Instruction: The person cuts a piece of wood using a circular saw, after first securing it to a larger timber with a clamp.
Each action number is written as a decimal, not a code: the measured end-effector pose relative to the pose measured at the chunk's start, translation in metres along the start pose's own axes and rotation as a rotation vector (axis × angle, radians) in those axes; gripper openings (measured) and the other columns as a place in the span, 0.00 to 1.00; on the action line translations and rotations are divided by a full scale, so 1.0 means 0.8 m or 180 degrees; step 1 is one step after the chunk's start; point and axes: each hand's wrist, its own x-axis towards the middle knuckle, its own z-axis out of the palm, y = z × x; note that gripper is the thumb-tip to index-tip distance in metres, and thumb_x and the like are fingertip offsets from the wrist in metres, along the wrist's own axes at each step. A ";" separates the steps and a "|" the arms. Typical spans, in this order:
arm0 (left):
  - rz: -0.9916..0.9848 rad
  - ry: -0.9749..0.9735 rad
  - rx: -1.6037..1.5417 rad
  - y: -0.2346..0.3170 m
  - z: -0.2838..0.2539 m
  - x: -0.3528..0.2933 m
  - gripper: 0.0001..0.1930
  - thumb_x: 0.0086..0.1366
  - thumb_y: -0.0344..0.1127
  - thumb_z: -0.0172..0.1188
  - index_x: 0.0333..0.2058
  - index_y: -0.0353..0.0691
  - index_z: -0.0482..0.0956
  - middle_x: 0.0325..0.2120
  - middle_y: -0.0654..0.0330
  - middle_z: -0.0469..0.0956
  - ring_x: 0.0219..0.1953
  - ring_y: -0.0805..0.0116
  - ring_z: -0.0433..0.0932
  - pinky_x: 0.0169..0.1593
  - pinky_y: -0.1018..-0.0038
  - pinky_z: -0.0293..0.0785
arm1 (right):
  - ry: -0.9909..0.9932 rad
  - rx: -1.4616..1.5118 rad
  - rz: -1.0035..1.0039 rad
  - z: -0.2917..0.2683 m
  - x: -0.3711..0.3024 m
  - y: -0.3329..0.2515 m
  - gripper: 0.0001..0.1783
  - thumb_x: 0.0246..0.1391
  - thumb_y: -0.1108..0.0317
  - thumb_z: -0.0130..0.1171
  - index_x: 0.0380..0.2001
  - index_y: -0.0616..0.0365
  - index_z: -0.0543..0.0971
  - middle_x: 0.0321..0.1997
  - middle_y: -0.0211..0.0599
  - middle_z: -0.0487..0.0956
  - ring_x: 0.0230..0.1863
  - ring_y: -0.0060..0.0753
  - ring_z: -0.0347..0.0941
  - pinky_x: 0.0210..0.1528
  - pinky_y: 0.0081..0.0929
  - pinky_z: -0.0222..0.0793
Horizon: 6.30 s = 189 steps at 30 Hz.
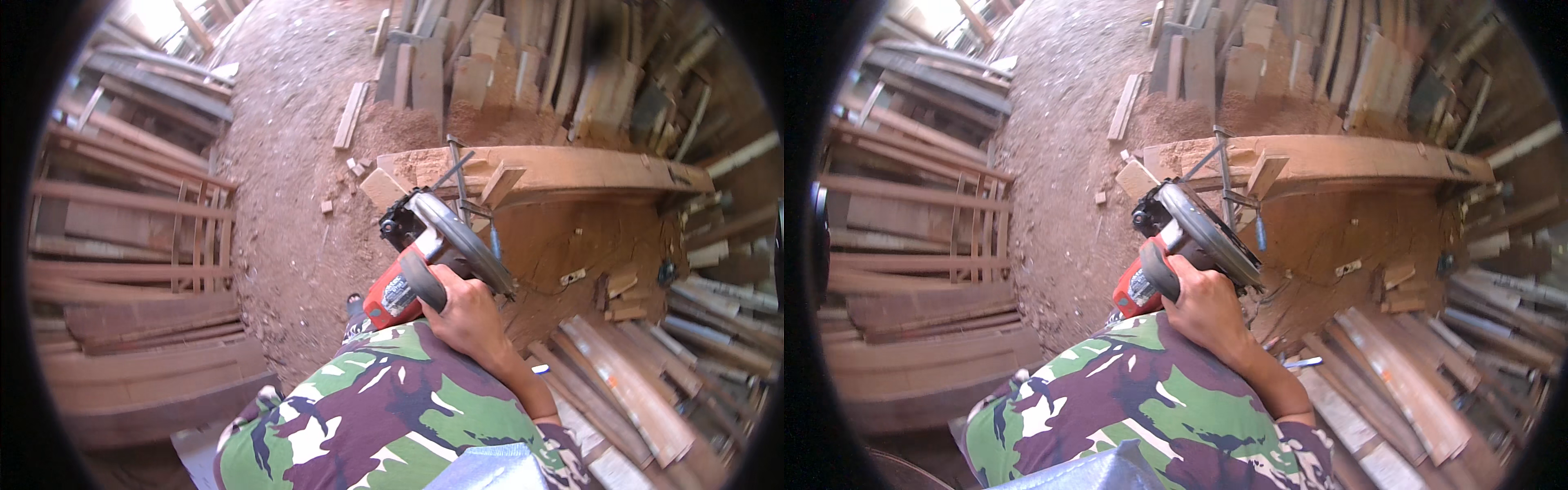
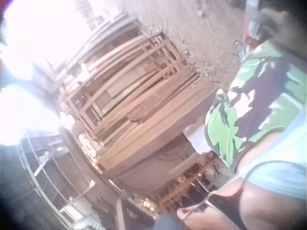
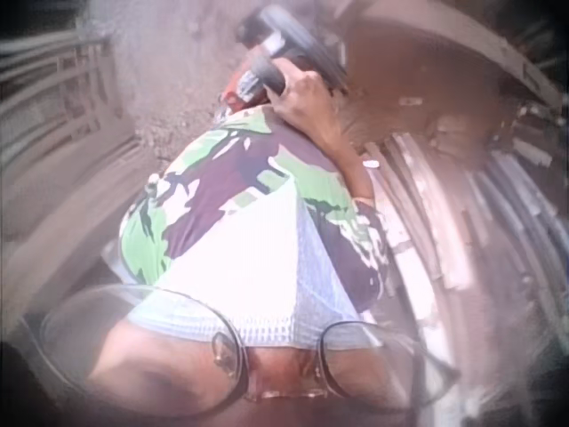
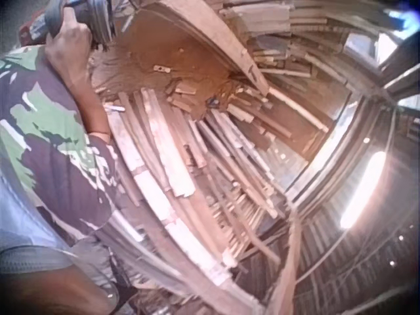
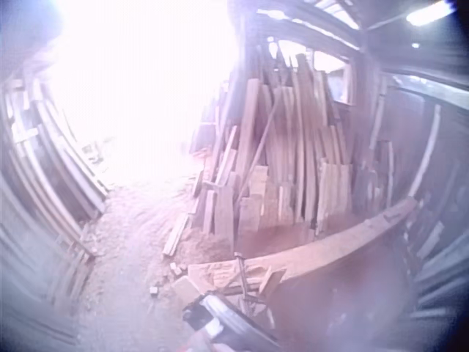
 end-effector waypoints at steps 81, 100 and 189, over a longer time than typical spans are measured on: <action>0.4068 -0.4084 0.4383 1.288 -0.088 -0.029 0.37 0.79 0.33 0.49 0.81 0.41 0.45 0.36 0.61 0.72 0.37 0.72 0.71 0.45 0.72 0.73 | 0.5512 0.1112 0.4370 0.048 0.554 0.099 0.16 0.58 0.68 0.74 0.46 0.60 0.80 0.33 0.55 0.86 0.37 0.61 0.86 0.36 0.46 0.78; 0.3420 -0.4004 0.4225 1.321 -0.061 -0.042 0.36 0.81 0.33 0.48 0.81 0.38 0.43 0.41 0.63 0.73 0.39 0.74 0.72 0.46 0.75 0.73 | 0.5394 0.1087 0.4004 0.030 0.533 0.121 0.22 0.45 0.72 0.71 0.45 0.57 0.75 0.31 0.50 0.86 0.32 0.60 0.84 0.35 0.53 0.79; 0.2996 -0.4511 0.2858 1.446 0.002 -0.104 0.23 0.83 0.43 0.47 0.69 0.41 0.68 0.53 0.59 0.82 0.50 0.69 0.84 0.53 0.70 0.84 | 0.5786 0.0454 0.3228 -0.130 0.512 0.266 0.17 0.51 0.70 0.65 0.44 0.67 0.81 0.34 0.64 0.86 0.41 0.68 0.86 0.47 0.57 0.82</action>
